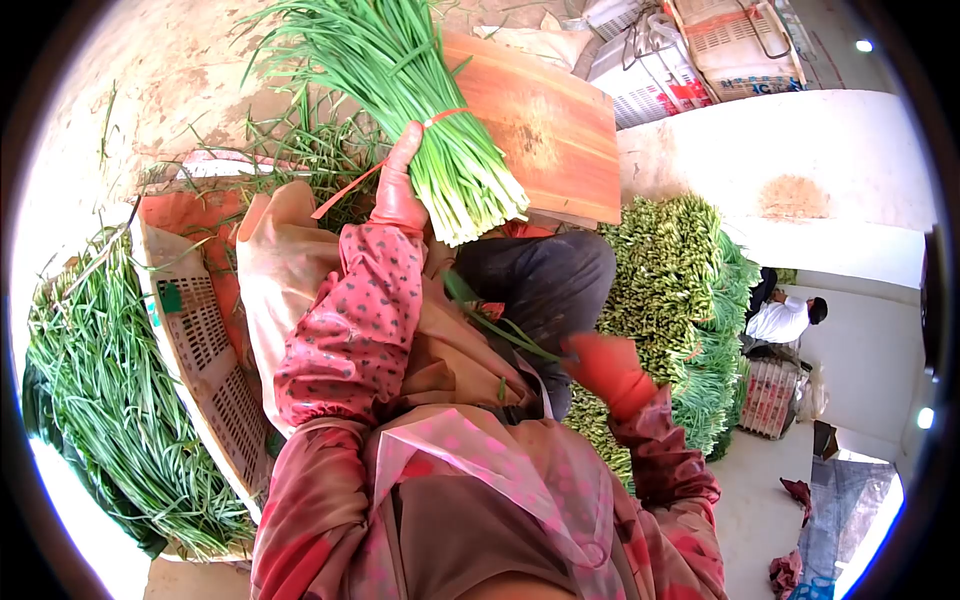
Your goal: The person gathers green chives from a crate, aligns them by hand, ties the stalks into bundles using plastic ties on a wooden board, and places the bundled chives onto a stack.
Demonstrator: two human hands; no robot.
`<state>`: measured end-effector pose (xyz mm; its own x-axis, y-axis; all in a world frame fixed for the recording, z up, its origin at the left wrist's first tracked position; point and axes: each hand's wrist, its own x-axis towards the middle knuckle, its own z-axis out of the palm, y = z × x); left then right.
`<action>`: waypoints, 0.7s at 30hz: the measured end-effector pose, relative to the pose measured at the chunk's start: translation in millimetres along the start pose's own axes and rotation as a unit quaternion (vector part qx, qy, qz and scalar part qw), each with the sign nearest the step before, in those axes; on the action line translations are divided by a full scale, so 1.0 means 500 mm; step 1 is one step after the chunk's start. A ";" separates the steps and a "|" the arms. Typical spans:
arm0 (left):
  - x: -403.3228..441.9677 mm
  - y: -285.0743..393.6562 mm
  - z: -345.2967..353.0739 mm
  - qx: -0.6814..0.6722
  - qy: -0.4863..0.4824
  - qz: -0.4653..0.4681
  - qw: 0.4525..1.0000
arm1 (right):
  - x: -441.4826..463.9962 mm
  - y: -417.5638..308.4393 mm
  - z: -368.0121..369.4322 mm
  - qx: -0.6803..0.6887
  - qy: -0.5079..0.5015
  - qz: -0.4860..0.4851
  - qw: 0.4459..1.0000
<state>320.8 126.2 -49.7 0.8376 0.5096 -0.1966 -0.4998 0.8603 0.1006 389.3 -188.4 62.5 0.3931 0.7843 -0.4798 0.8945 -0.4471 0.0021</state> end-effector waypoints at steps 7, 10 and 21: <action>0.010 -0.011 -0.022 0.008 -0.041 -0.026 0.999 | 0.204 -0.162 -0.196 -0.004 0.305 -0.126 0.944; 0.006 -0.024 -0.022 0.028 -0.009 -0.014 0.999 | 0.283 -0.148 -0.185 -0.067 0.371 -0.181 0.908; 0.027 -0.020 -0.052 0.013 0.012 -0.008 1.000 | 0.151 -0.115 -0.116 -0.090 0.265 -0.192 0.941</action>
<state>331.6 123.9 -78.6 0.8399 0.4954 -0.2218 -0.4798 0.8687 0.1233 379.8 -78.7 77.1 0.0423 0.9987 0.0282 0.9950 -0.0447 0.0889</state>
